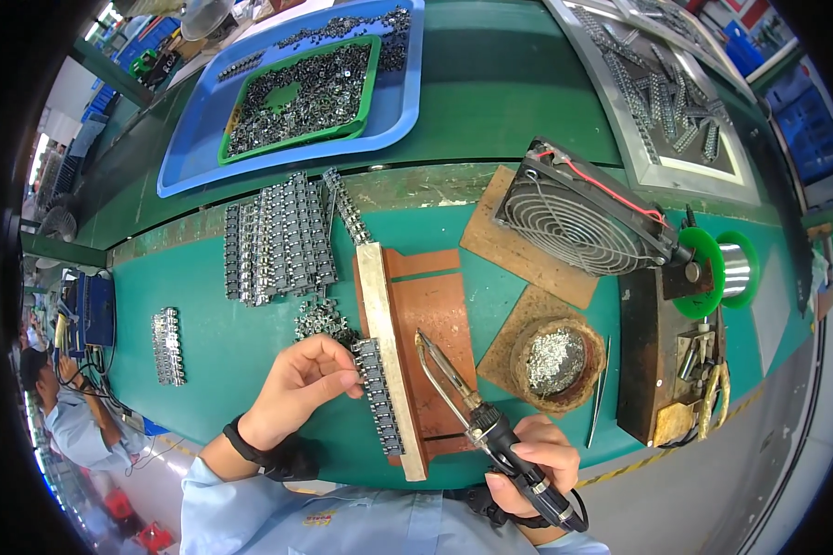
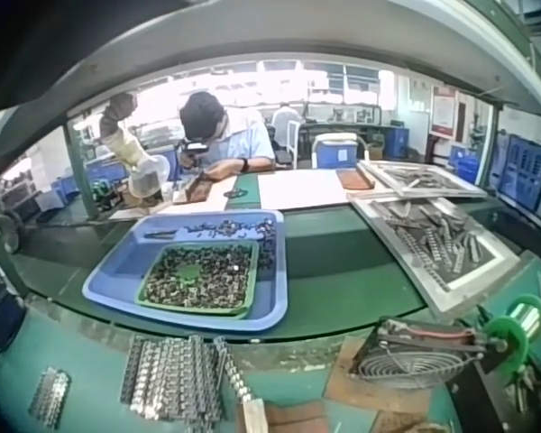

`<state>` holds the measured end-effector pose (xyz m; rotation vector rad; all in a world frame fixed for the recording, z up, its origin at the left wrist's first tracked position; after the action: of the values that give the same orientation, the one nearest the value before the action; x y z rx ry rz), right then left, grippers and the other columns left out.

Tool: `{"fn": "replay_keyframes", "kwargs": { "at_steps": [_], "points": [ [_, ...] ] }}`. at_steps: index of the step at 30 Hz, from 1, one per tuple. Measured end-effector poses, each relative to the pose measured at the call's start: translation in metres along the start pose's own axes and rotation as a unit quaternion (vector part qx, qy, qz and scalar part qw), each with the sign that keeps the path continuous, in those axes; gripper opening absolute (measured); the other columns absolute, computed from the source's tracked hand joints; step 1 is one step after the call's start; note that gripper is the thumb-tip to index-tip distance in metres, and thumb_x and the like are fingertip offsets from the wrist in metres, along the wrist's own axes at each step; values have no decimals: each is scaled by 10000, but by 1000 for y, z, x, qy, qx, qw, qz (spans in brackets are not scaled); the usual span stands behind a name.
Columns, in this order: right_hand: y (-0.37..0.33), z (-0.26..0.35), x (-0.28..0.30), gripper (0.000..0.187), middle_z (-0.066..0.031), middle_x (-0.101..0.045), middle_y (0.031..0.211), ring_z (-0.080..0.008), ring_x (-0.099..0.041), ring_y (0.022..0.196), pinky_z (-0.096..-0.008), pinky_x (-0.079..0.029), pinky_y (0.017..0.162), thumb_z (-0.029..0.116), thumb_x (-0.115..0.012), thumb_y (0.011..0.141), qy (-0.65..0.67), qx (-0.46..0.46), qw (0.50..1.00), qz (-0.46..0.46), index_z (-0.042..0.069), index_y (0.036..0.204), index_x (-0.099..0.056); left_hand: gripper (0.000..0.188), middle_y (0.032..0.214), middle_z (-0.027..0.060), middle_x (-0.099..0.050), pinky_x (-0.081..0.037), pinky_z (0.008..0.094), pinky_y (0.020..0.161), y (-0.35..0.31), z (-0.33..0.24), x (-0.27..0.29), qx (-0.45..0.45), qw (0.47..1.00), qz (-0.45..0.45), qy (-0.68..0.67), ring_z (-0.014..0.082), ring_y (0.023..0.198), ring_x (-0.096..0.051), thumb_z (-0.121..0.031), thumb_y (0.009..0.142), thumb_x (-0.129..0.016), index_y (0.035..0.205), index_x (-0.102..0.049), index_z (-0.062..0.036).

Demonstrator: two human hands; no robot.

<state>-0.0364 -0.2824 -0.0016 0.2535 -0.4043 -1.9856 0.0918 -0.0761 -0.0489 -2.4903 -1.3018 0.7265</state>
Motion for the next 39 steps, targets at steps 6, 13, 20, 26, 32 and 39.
{"fn": "replay_keyframes", "kwargs": {
  "at_steps": [6,13,20,26,32,39],
  "points": [
    [2,1,-2,424,-69,-483,726,-176,-450,601,-323,-376,567,187,-742,639,-5,3,1000,14,55,930,-463,56,822,17,-567,-456,218,707,1,4,1,11,1000,3,-5,84,764,-559,-33,833,-545,872,-508,-17],
    [10,8,-10,392,-59,-500,669,-174,-467,548,-308,-379,518,174,-748,618,21,36,999,30,51,894,-498,61,837,20,-564,-455,220,717,0,3,1,5,1000,4,-30,84,776,-554,-33,838,-538,885,-506,-12],
    [13,12,-26,367,-42,-494,572,-173,-465,469,-285,-365,442,177,-753,591,27,58,994,85,51,851,-529,58,847,24,-558,-450,218,732,0,4,1,3,999,9,-39,83,793,-547,-32,847,-524,891,-501,-4],
    [12,12,-29,379,-38,-486,551,-171,-459,448,-284,-365,433,195,-758,582,10,67,993,95,54,850,-530,62,844,29,-551,-445,234,734,-3,6,0,-1,998,-21,-54,107,787,-557,-52,846,-526,884,-488,-21],
    [12,11,-29,378,-40,-485,551,-171,-459,449,-284,-367,434,193,-760,577,9,62,993,98,52,844,-532,66,852,34,-546,-445,234,736,-5,9,-1,-24,997,-33,-70,106,790,-551,-50,851,-517,890,-475,-17],
    [12,9,-37,369,-45,-494,556,-176,-469,456,-283,-373,433,181,-760,574,6,53,991,119,51,841,-540,60,847,38,-542,-441,231,737,-7,8,-2,-37,994,-52,-85,101,798,-540,-47,856,-508,889,-469,-15]
  ]
}}
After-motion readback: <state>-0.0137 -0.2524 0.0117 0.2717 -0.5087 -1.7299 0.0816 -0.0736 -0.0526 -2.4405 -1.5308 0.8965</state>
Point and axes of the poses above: each hand's wrist, its own y-axis towards the middle knuckle, its own x-axis out of the back of the hand, z = x × y, the point moved 9 cm from there along y, towards the middle knuckle
